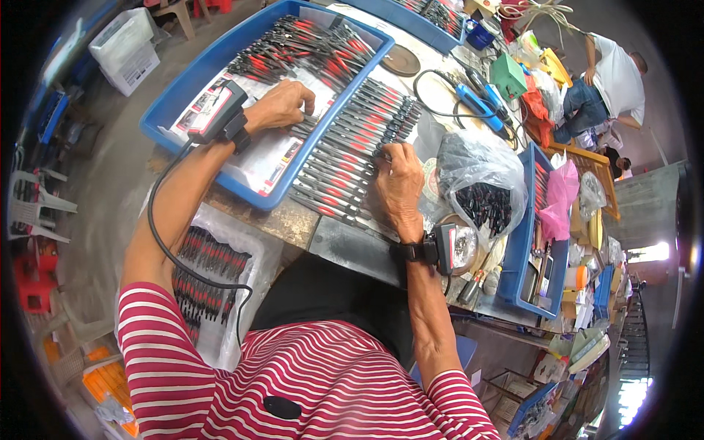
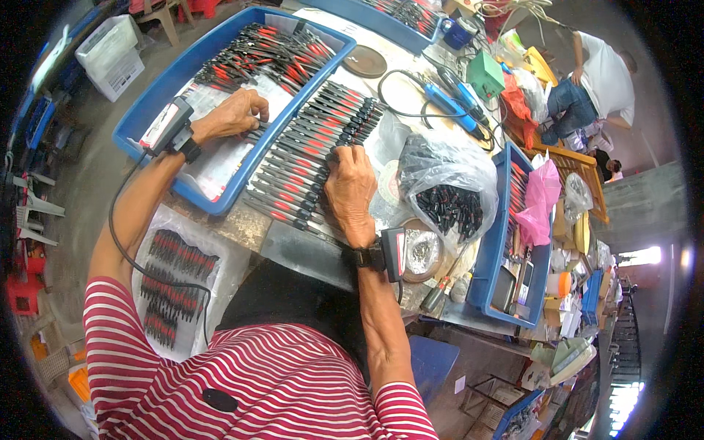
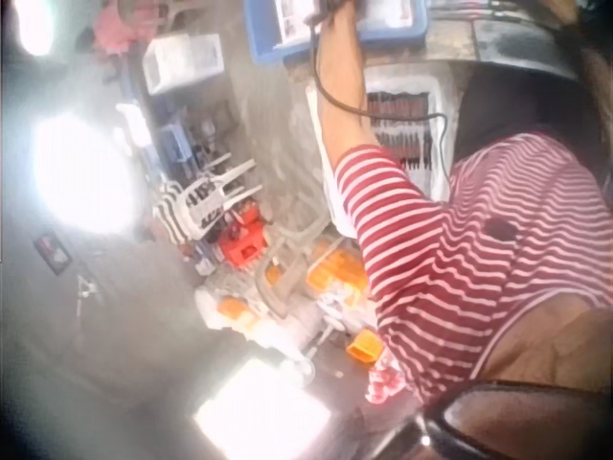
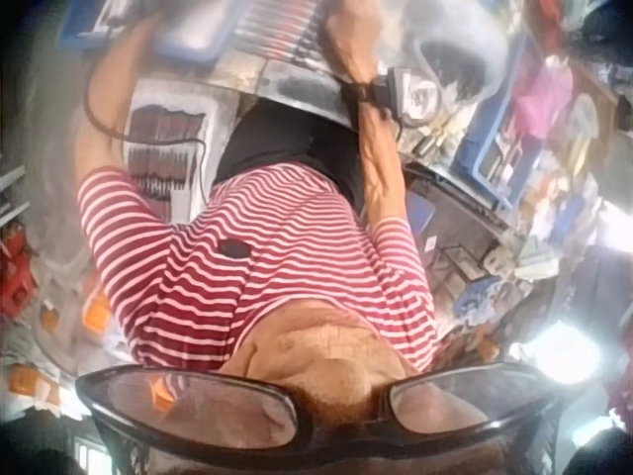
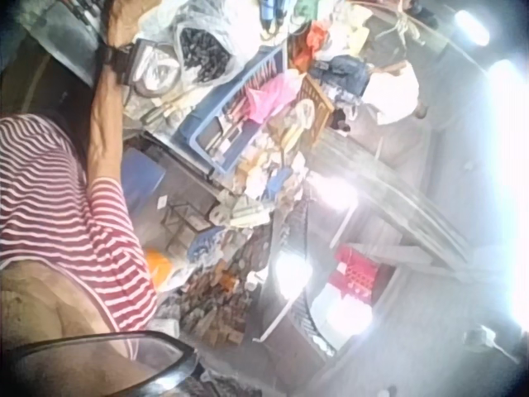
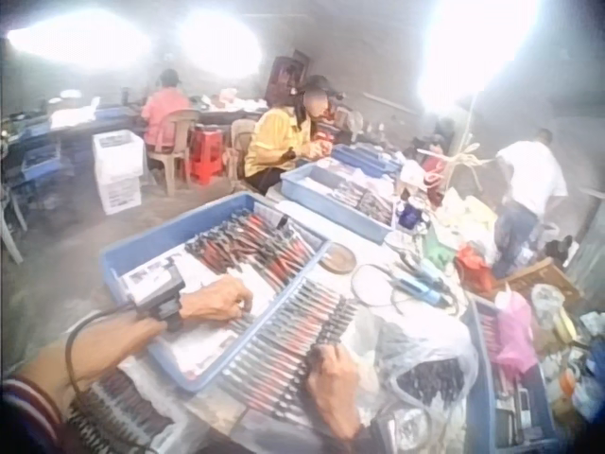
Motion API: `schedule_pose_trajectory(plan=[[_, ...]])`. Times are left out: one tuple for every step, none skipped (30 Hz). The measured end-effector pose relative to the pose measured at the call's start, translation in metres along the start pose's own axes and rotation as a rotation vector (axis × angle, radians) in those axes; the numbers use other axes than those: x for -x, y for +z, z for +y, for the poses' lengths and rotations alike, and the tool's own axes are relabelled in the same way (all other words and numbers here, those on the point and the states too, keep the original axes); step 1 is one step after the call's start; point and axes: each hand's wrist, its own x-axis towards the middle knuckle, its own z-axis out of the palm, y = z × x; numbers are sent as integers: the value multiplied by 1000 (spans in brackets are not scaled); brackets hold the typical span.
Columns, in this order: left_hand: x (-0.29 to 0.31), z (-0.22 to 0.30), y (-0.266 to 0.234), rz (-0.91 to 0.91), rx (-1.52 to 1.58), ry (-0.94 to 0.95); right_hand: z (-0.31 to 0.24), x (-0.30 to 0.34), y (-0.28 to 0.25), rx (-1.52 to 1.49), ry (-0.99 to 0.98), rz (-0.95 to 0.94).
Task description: The person assembles screwdrivers by inserting metal shafts into red and black handles and securing them with small metal pins. They repeatedly pick up shafts and handles, align them, insert pins, and place the completed screwdrivers into a blue tray.
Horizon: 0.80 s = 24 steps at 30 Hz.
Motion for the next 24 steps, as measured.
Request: schedule_pose_trajectory(plan=[[0, -1, 2, 48, 5, 39, -2, 0, -2, -22, 13, 10], [-1, -2, 5, 104, 22, 83, -4, 0, -6, -20, 15, 38], [-2, -2, 7, 151, 40, 114, -6, 0, -11, -30, 47, 29], [0, -4, 7, 144, 61, 138, -8, 1, -17, -44, 72, 26], [1, -4, 7, 135, 63, 119, -11, 2, -22, -60, 99, 23], [3, -4, 7, 126, 66, 102, -14, 4, -30, -84, 122, 29], [5, -4, 7, 119, 69, 86, -17, 6, -39, -108, 123, 33], [4, -3, 4, 71, 97, 41, -20, 10, -48, -133, 143, 30], [6, -2, 3, 76, 115, 18, -23, 15, -58, -165, 152, 32], [9, 0, 1, 97, 106, 12, -26, 20, -67, -161, 174, 25], [11, 2, -1, 122, 95, 14, -28, 25, -76, -174, 175, 32], [11, 5, -3, 147, 102, -8, -29, 31, -86, -186, 168, 42], [12, 7, -5, 177, 109, -23, -30, 37, -97, -199, 167, 49], [13, 9, -8, 193, 138, -14, -31, 45, -108, -218, 242, 8], [14, 11, -11, 228, 177, 37, -30, 53, -118, -242, 298, 0], [14, 14, -12, 256, 228, 41, -28, 59, -129, -211, 299, 3], [16, 17, -15, 286, 286, 58, -25, 64, -139, -214, 305, 5], [18, 21, -15, 349, 312, 89, -21, 70, -149, -181, 273, 18], [19, 27, -18, 373, 321, 95, -19, 76, -159, -224, 386, 31], [21, 33, -21, 400, 314, 89, -14, 82, -168, -223, 430, 51], [22, 40, -23, 420, 327, 108, -10, 90, -180, -225, 485, 79], [26, 50, -24, 448, 329, 106, -4, 97, -188, -174, 441, 131], [32, 60, -26, 476, 332, 127, 2, 103, -199, -166, 450, 132], [36, 73, -29, 478, 336, 118, 8, 109, -209, -116, 451, 144]])
